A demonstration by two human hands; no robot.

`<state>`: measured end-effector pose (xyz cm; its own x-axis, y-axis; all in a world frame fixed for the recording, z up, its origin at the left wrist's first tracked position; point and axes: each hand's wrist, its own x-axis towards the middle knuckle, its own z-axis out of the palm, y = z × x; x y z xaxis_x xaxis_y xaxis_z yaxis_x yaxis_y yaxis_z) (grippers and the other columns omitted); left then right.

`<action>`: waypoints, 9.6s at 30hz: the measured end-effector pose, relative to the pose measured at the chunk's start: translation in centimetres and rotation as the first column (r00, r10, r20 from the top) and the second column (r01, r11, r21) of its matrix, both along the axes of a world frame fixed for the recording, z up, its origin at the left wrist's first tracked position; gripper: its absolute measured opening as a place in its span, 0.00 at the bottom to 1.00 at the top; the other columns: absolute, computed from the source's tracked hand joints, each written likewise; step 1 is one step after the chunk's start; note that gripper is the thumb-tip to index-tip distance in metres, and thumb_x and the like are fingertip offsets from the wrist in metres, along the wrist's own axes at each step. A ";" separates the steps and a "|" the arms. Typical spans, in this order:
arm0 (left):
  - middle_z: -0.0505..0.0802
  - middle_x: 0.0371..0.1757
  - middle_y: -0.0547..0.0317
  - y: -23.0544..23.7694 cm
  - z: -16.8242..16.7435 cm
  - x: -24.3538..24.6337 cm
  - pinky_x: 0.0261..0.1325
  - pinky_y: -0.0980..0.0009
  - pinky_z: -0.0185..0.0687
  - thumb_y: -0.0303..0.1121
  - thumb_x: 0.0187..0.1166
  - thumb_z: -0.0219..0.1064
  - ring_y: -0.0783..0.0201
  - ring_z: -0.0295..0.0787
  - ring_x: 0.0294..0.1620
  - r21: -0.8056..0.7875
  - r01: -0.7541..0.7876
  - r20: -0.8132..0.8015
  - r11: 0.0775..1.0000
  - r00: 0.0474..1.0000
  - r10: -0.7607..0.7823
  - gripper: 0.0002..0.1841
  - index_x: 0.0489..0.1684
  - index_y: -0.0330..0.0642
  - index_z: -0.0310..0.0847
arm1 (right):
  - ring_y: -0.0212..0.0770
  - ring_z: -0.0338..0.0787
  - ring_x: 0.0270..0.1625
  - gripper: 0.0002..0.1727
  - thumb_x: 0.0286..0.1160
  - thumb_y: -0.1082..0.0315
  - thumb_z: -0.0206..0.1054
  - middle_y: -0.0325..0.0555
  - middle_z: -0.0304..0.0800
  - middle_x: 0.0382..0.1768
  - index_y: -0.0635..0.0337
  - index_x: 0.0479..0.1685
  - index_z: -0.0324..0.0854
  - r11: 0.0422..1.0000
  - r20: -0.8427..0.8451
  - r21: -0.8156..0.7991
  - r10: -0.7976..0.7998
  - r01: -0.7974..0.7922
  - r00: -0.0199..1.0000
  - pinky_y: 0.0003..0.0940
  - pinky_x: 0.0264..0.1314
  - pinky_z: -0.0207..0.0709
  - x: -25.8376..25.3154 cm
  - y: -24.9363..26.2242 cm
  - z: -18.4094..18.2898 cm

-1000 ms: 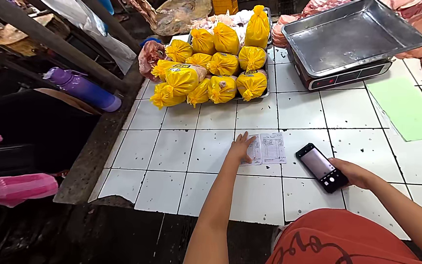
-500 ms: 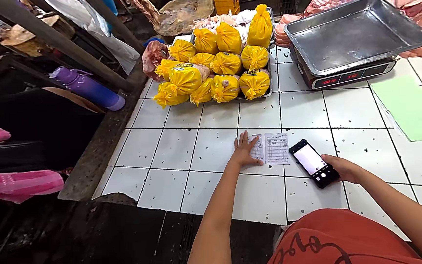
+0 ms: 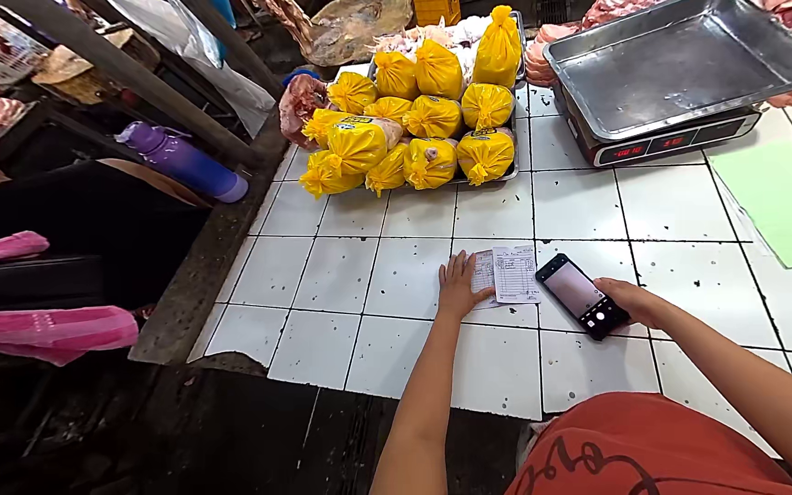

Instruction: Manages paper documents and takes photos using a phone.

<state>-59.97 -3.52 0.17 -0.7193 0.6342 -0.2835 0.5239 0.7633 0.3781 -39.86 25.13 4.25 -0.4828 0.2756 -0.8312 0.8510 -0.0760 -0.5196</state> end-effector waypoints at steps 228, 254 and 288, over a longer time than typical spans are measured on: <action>0.93 0.52 0.44 19.6 15.3 24.9 0.54 0.65 0.91 0.21 0.71 0.75 0.65 0.93 0.47 0.559 -0.382 0.542 0.736 0.840 0.024 0.25 0.69 0.26 0.76 | 0.51 0.88 0.64 0.36 0.84 0.53 0.66 0.62 0.86 0.65 0.68 0.83 0.65 0.944 -0.691 0.100 -0.162 0.315 0.705 0.49 0.70 0.79 18.8 7.3 7.4; 0.96 0.33 0.57 32.5 20.7 45.9 0.43 0.71 0.93 0.22 0.87 0.57 0.69 0.95 0.33 0.629 -0.728 0.745 0.273 0.665 0.059 0.10 0.44 0.29 0.86 | 0.26 0.86 0.51 0.22 0.85 0.56 0.60 0.43 0.88 0.49 0.67 0.57 0.87 0.874 -0.899 0.120 -0.105 0.470 0.426 0.24 0.57 0.80 35.9 17.9 10.9; 0.97 0.36 0.57 46.1 18.4 56.5 0.47 0.68 0.93 0.30 0.83 0.64 0.66 0.97 0.37 0.462 -0.287 0.878 0.839 0.016 -0.478 0.07 0.37 0.42 0.86 | 0.25 0.91 0.28 0.10 0.83 0.71 0.65 0.34 0.92 0.25 0.59 0.32 0.87 0.332 -0.730 -0.252 -0.682 0.909 0.047 0.22 0.36 0.87 53.3 20.6 14.6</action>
<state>-3.47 42.62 18.58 0.0782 0.9494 -0.3041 -0.5728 0.2924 0.7657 13.41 45.74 18.83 -0.1161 0.9625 -0.2451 -0.2443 -0.2668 -0.9323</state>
